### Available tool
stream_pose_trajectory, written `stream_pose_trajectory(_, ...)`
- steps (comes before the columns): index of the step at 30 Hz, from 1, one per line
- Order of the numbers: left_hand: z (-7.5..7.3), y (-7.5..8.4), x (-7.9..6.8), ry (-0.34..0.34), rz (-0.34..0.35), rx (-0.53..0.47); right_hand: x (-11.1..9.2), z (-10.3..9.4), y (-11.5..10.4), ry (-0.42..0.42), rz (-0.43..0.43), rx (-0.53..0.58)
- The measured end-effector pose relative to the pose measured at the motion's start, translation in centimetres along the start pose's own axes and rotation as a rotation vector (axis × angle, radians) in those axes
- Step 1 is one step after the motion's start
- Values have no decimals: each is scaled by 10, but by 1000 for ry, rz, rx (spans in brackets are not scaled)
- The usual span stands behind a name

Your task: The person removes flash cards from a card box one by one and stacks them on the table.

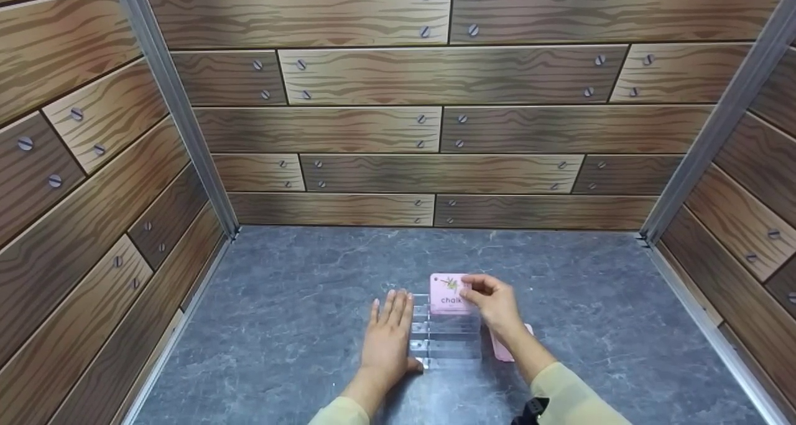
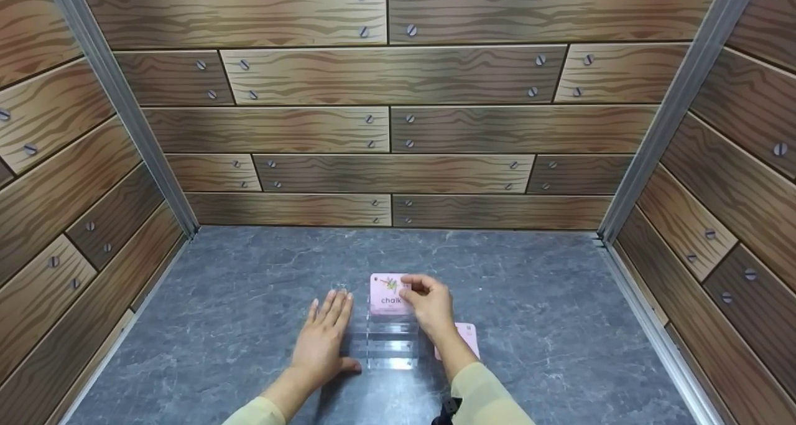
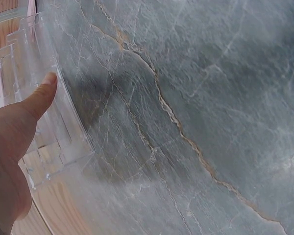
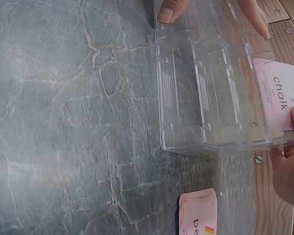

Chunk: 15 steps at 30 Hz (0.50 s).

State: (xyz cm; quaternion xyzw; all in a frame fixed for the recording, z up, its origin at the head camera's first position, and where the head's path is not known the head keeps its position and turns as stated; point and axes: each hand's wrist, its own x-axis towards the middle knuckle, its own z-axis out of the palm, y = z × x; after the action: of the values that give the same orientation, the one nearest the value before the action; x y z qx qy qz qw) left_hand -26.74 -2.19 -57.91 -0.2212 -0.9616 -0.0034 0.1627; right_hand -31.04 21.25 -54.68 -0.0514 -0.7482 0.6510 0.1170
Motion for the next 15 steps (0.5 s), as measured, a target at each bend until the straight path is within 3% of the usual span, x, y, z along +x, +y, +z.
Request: stream_pose_trajectory(15, -3, 1, -1, -17, -7, 8, -1, -3, -6, -5, -16, 9)
